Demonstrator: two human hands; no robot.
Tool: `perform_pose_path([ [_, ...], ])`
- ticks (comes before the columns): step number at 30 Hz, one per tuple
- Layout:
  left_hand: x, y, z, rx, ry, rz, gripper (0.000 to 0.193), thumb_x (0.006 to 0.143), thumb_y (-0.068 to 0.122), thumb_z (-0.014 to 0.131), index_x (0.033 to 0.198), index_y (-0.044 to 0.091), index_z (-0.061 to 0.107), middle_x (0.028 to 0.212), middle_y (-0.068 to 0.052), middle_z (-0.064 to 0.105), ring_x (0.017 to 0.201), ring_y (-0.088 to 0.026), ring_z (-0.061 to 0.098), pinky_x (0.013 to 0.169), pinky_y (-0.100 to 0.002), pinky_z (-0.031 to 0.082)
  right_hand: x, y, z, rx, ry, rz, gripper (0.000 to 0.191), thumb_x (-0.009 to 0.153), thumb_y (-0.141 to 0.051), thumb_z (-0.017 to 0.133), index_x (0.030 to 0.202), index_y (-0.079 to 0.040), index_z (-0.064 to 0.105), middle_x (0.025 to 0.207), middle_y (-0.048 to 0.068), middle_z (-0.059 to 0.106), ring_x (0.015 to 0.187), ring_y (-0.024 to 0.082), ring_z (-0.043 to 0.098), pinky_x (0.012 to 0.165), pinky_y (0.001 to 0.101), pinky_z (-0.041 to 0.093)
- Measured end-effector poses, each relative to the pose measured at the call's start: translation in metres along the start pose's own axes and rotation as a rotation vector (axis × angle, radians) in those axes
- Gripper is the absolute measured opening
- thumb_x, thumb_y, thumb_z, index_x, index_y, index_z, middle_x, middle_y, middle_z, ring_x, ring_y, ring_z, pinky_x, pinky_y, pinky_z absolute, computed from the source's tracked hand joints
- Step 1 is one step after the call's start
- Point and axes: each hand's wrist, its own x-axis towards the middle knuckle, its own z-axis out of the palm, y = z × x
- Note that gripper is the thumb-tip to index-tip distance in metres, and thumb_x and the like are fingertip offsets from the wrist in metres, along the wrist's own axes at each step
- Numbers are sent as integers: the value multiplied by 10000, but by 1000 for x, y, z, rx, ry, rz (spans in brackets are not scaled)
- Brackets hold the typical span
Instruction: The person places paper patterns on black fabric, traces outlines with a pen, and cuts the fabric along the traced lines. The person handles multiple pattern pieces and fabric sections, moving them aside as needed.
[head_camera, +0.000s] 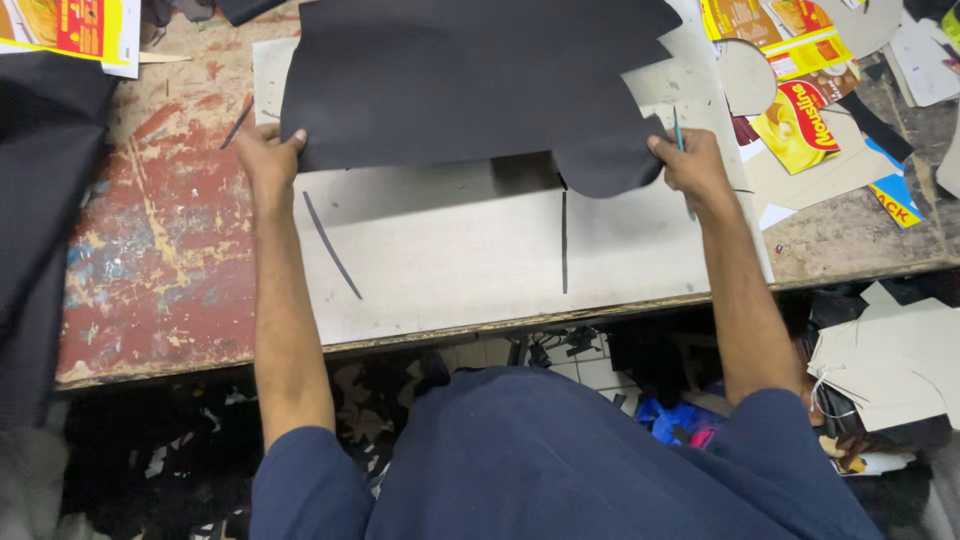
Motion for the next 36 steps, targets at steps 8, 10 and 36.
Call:
perform_pose_path([
  [8,-117,-99,-17,142,122,-254,328,800,10,842,1051,-131,686,955,-216,766,826,-205,753,728,-292,598,-96,121,6,-198,-138,296,255,963,-202,681,926,48,714,530,8,528,402,96,431,383,277,312],
  [10,-129,-115,-13,218,145,-272,288,820,36,836,1035,-111,710,947,-218,768,824,-231,759,739,-312,596,-99,153,21,-316,-128,284,315,980,-250,682,879,45,729,542,58,578,427,134,490,432,316,383],
  [36,-28,-114,154,878,-621,487,846,874,772,567,1577,326,418,1694,-127,174,1558,-305,165,1214,-685,31,56,74,194,-968,-201,-707,537,918,-150,733,1425,-310,653,1011,82,614,667,216,654,565,372,573],
])
